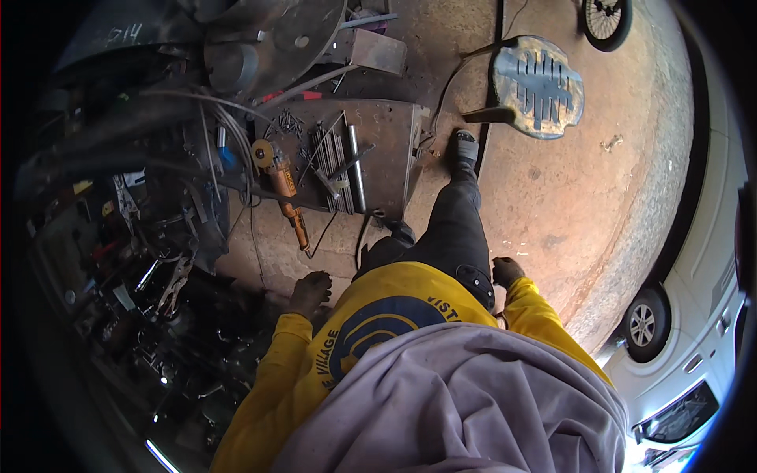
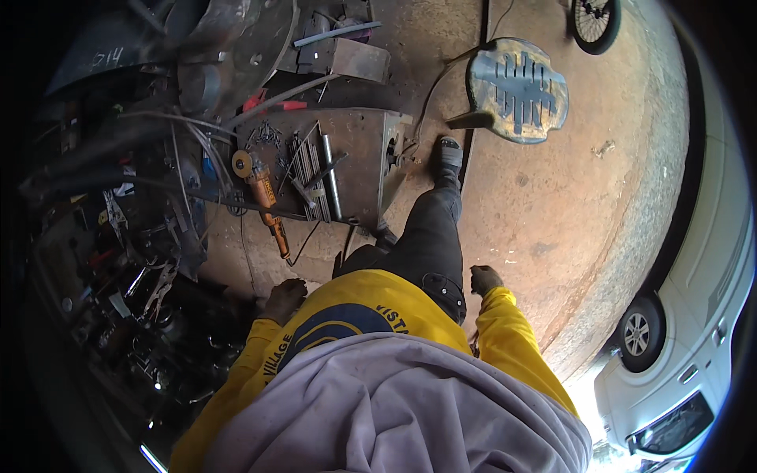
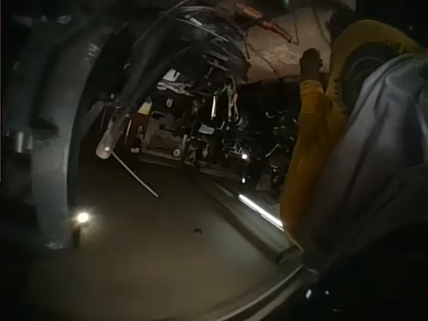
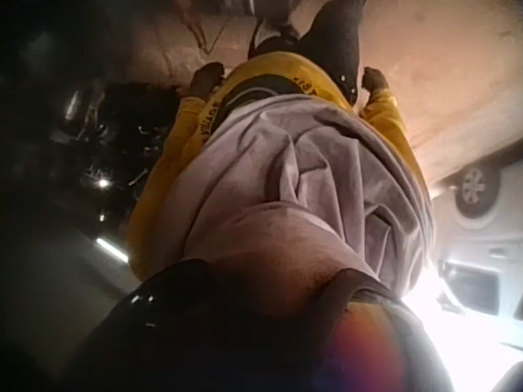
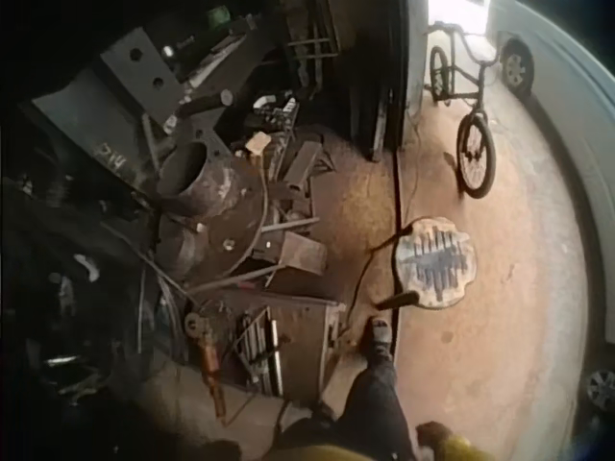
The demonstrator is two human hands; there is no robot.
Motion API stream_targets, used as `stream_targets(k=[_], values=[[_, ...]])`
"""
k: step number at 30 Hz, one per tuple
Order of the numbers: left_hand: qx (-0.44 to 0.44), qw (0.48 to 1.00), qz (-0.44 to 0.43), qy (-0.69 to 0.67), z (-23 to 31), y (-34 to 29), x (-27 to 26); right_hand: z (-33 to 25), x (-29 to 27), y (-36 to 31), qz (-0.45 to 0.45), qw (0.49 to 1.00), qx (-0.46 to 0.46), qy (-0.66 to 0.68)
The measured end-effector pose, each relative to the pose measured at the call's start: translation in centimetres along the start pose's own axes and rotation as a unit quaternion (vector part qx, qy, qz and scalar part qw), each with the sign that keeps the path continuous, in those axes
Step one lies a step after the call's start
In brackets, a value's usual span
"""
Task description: The person welds metal pieces onto a curved frame using a welding torch and adjusts the frame with a hammer and pliers.
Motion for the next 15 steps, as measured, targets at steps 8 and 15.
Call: stream_targets(k=[8,15], values=[[0.003,1.000,-0.011,-0.013,13.0,1.4,1.1,-14.1,-12.0,4.0,0.048,0.993,-0.095,0.052],[0.062,0.985,0.019,0.162,15.0,3.5,-0.2,-25.5,-6.4,-0.9,0.007,0.995,-0.100,0.027]])
Point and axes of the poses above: each hand's wrist, its own y-axis towards the middle knuckle, its own x-axis out of the palm, z = x × y, the point moved 2 cm from there along y, towards the middle knuckle, and after that the axes turned 8 degrees about -z, right-handed, at the moved point
